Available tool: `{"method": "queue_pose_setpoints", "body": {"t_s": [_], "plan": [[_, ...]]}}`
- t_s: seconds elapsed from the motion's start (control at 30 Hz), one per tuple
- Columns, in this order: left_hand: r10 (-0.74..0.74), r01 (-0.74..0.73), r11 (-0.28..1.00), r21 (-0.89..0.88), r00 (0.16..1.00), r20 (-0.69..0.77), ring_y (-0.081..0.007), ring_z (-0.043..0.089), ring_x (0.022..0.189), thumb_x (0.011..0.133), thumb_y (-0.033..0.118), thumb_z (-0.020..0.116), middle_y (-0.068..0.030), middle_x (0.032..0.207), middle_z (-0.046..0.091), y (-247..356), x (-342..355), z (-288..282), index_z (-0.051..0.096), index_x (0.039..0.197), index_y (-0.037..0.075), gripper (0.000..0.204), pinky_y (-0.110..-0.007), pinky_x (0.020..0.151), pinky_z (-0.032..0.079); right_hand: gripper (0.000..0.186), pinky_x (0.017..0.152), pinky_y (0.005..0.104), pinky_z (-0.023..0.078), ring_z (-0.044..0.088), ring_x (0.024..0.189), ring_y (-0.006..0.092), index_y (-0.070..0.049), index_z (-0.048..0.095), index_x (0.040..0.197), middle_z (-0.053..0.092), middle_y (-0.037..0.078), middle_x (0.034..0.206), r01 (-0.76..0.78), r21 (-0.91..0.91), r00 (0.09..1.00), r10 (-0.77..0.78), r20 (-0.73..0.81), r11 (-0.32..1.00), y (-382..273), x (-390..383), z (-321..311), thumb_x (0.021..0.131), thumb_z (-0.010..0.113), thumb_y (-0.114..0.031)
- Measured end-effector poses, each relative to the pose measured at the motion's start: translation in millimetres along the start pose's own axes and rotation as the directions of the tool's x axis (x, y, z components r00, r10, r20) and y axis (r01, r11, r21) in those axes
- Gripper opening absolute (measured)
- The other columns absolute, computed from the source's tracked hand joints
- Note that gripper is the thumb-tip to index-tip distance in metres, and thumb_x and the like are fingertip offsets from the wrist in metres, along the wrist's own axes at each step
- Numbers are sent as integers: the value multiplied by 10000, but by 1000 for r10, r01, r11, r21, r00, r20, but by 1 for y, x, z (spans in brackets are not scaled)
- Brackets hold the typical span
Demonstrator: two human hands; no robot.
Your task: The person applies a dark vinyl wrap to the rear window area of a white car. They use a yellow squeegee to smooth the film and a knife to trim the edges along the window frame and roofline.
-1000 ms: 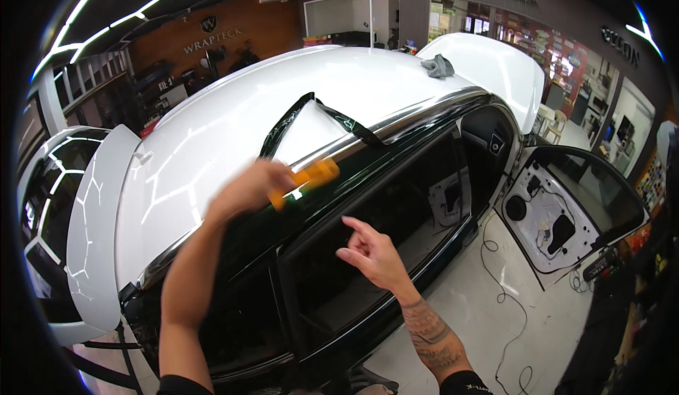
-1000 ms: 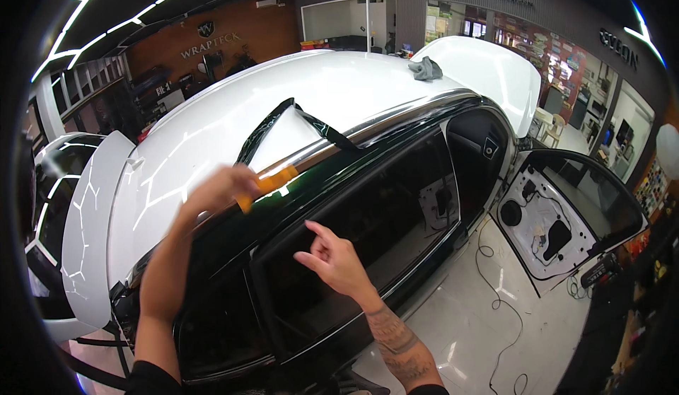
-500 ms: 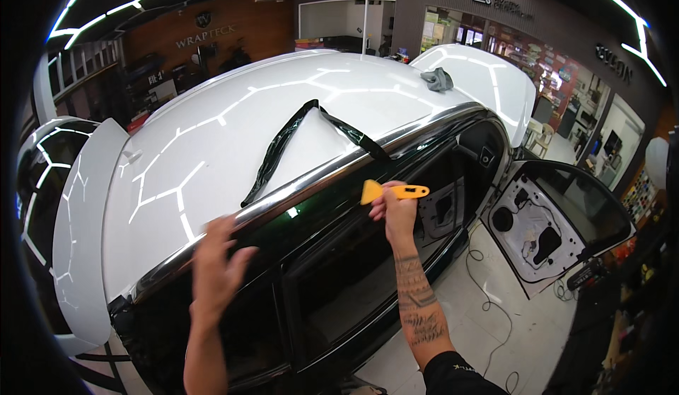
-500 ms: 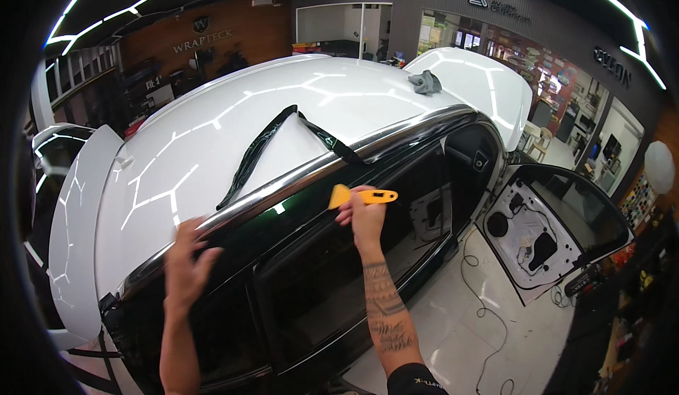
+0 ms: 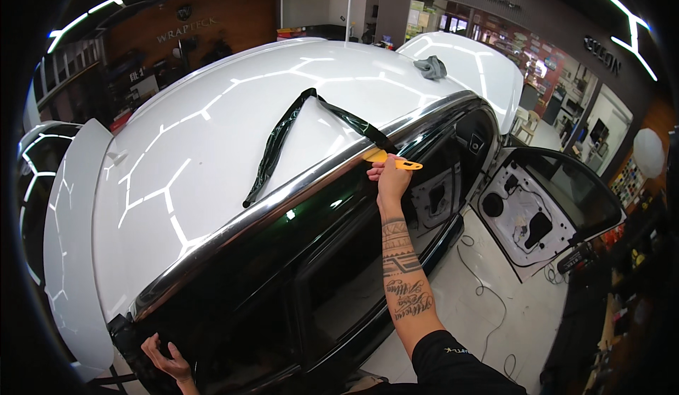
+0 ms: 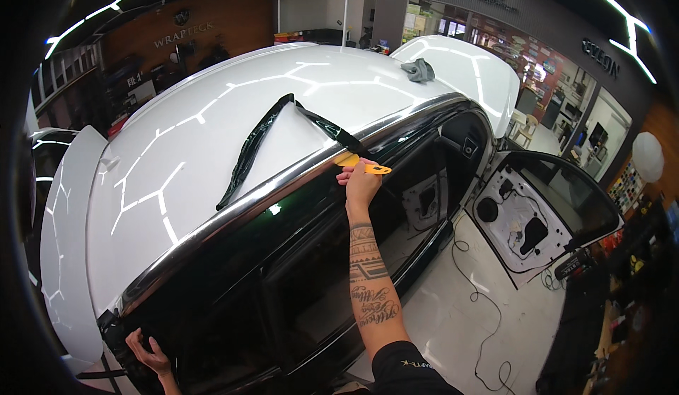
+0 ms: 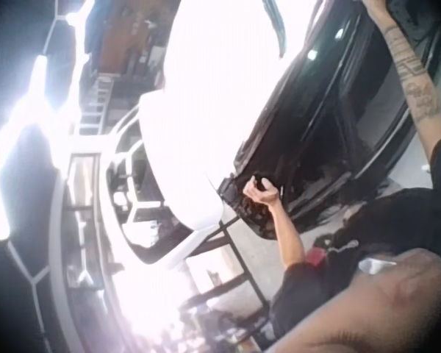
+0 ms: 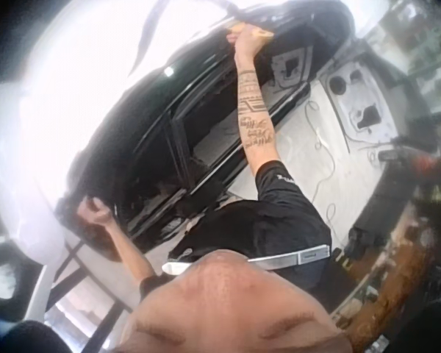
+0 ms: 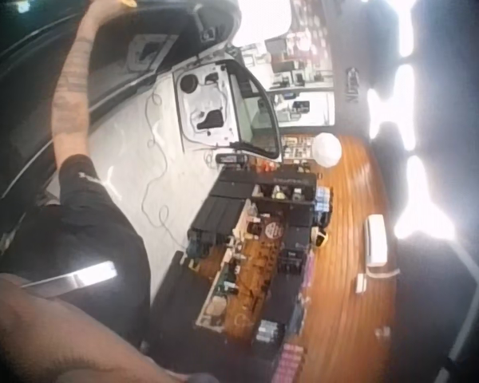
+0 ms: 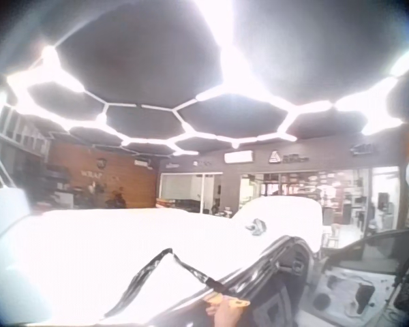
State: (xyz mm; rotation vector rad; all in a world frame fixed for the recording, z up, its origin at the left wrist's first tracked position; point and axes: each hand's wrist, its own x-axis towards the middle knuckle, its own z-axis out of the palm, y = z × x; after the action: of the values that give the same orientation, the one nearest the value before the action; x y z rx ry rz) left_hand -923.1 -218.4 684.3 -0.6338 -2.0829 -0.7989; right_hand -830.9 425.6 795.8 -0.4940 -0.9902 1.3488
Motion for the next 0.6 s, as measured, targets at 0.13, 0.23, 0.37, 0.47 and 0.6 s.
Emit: {"method": "queue_pose_setpoints", "body": {"t_s": [0.13, 0.23, 0.37, 0.47, 0.6], "plan": [[35, -34, 999, 9, 999, -10, -326, 539, 1005, 919, 145, 574, -196, 1087, 530, -1, -2, 4, 575, 1176, -50, 323, -400, 820, 463, 53, 373, 316, 473, 581, 427, 234, 73, 497, 895, 611, 177, 630, -11, 80, 999, 15, -52, 997, -16, -20, 6, 920, 490, 26], [96, -96, 994, 44, 995, -9, -331, 543, 1009, 917, 127, 576, -200, 1087, 538, -3, 4, 6, 577, 1181, -51, 318, -395, 811, 473, 148, 380, 299, 469, 591, 440, 221, 43, 579, 770, 622, 135, 606, -16, 52, 996, 12, 87, 999, -18, -17, 0, 901, 526, -1], [104, -103, 993, 52, 994, -16, -340, 551, 1010, 918, 102, 568, -208, 1084, 545, -10, 1, 0, 580, 1185, -49, 307, -389, 795, 485, 230, 422, 292, 478, 614, 480, 175, 14, 679, 798, 681, 108, 665, -162, -115, 972, 179, 154, 980, -31, -19, -17, 924, 535, -113], [97, -97, 995, 20, 995, 25, -340, 546, 1027, 927, 88, 550, -202, 1120, 551, -11, 1, 4, 575, 1214, -42, 316, -403, 832, 475, 203, 376, 264, 432, 553, 425, 150, 32, 631, 841, 640, 120, 623, -199, -121, 975, 209, 77, 972, -10, 14, -30, 934, 517, -107], [155, -155, 988, 22, 988, 20, -343, 546, 1004, 922, 75, 567, -203, 1085, 549, -11, 2, 2, 577, 1209, -49, 313, -395, 793, 480, 179, 369, 271, 417, 546, 431, 156, 34, 616, 812, 607, 110, 617, -217, -188, 963, 242, 122, 958, -14, 24, -15, 909, 529, -88]]}}
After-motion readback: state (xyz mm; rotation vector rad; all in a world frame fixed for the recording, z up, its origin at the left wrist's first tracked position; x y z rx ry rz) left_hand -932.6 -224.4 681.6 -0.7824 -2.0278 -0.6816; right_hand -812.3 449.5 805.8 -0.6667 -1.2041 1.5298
